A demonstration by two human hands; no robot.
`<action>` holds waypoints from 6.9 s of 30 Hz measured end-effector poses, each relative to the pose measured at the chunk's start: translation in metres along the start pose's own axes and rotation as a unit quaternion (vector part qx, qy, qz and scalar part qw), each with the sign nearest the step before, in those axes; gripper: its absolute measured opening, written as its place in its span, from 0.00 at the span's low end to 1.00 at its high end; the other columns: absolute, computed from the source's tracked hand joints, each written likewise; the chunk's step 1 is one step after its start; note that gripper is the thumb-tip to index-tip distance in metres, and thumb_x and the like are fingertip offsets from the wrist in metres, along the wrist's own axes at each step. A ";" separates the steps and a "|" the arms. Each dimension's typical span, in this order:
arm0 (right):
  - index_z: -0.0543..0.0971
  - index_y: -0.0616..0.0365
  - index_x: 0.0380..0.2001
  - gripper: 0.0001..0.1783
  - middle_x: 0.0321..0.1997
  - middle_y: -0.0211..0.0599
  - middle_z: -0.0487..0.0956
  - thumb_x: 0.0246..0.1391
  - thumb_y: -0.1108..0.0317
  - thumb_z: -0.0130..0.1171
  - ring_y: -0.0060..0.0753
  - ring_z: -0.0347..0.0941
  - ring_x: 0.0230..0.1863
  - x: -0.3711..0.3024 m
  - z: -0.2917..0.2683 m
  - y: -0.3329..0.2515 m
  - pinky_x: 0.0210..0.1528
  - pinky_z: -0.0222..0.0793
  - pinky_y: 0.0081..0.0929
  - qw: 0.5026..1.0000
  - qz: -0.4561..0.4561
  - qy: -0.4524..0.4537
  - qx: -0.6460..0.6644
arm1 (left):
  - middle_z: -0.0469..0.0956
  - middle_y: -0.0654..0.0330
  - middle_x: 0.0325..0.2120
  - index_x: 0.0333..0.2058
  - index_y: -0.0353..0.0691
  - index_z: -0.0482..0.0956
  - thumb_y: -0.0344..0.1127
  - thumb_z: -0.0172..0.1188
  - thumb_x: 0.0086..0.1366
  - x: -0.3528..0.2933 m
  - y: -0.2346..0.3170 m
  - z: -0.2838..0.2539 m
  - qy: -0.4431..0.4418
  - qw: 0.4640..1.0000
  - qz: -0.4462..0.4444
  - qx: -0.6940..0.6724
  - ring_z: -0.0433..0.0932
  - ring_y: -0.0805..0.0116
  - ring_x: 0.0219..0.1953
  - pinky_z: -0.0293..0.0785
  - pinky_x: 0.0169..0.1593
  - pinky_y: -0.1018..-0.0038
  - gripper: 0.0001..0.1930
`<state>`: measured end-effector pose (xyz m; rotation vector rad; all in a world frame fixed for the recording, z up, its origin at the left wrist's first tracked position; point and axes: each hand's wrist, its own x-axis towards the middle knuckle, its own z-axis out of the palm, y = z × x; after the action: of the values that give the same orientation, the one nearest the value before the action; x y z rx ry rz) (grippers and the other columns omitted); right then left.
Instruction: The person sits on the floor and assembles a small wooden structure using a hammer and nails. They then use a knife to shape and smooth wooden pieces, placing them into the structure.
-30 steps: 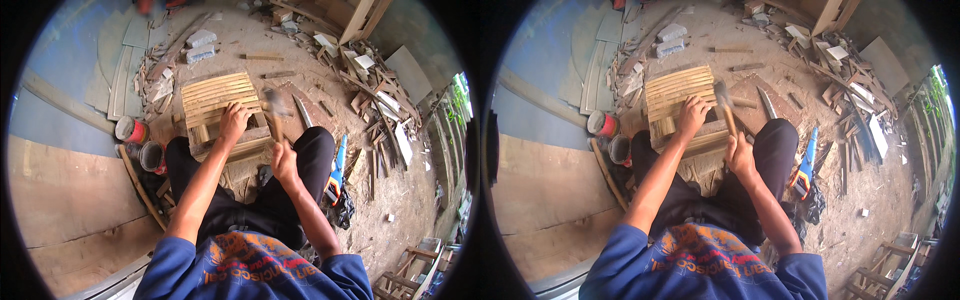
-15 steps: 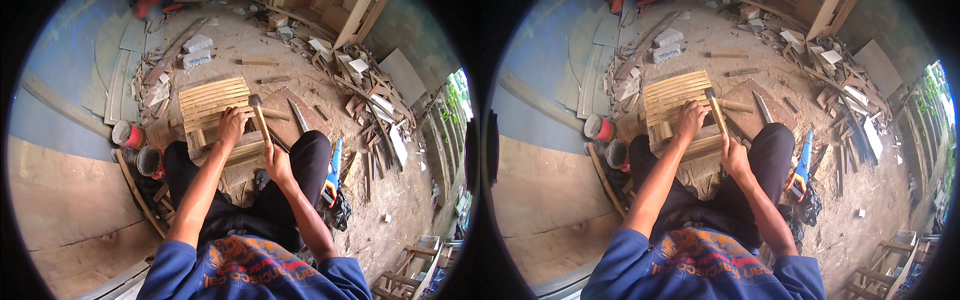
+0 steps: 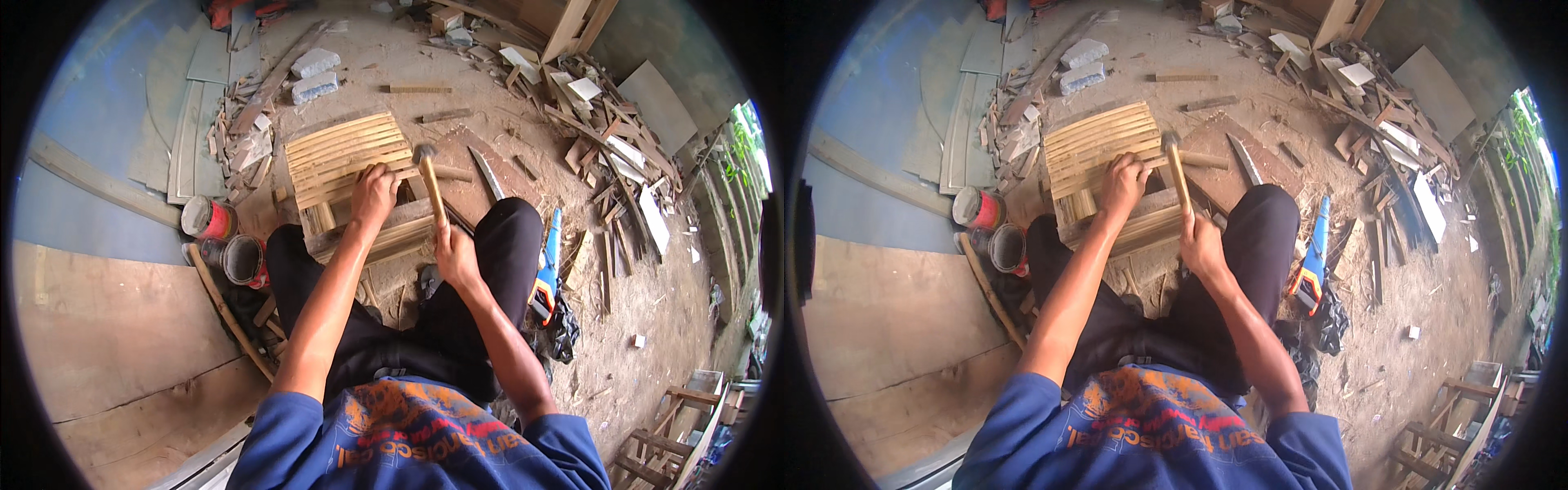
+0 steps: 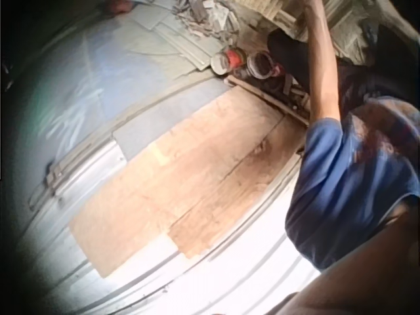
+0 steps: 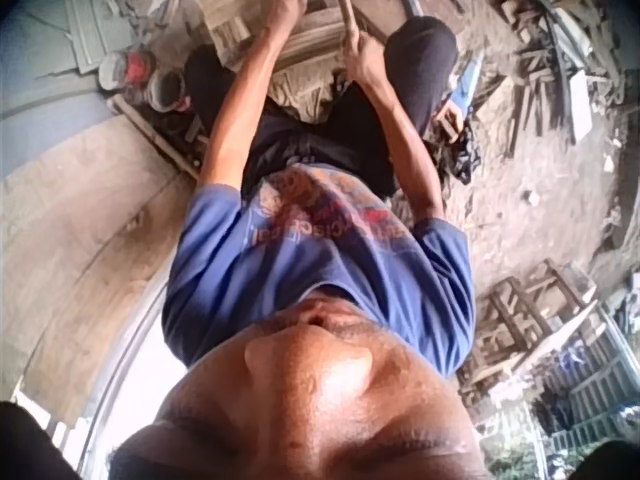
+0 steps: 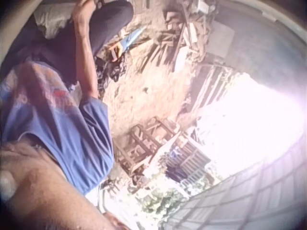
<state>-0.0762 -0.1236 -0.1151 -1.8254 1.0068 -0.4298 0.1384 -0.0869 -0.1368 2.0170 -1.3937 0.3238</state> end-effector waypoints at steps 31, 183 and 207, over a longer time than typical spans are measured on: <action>0.73 0.62 0.46 0.14 0.25 0.42 0.75 0.69 0.62 0.50 0.38 0.73 0.24 -0.107 -0.079 0.046 0.29 0.68 0.36 0.918 -0.134 0.353 0.125 | 0.82 0.55 0.34 0.34 0.35 0.84 0.28 0.66 0.61 -0.009 0.050 -0.010 0.070 0.983 0.054 -0.160 0.80 0.57 0.38 0.76 0.44 0.64 0.04; 0.64 0.67 0.46 0.17 0.28 0.67 0.78 0.58 0.73 0.57 0.73 0.75 0.33 0.069 0.153 -0.089 0.31 0.70 0.59 0.914 -0.395 -0.093 -0.008 | 0.80 0.56 0.31 0.40 0.40 0.76 0.30 0.58 0.68 -0.102 -0.061 -0.083 0.295 0.924 -0.240 0.034 0.77 0.52 0.39 0.67 0.48 0.58 0.04; 0.63 0.64 0.41 0.15 0.28 0.66 0.77 0.57 0.74 0.58 0.75 0.73 0.33 0.069 0.148 -0.080 0.28 0.67 0.59 0.912 -0.395 -0.106 0.018 | 0.82 0.48 0.30 0.36 0.32 0.76 0.28 0.59 0.66 -0.100 -0.058 -0.086 0.318 0.922 -0.220 0.009 0.83 0.51 0.32 0.76 0.38 0.62 0.04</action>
<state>0.0993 -0.0774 -0.1240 -2.1390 0.0649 -0.7009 0.1641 0.0542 -0.1476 1.9208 -0.5234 0.7078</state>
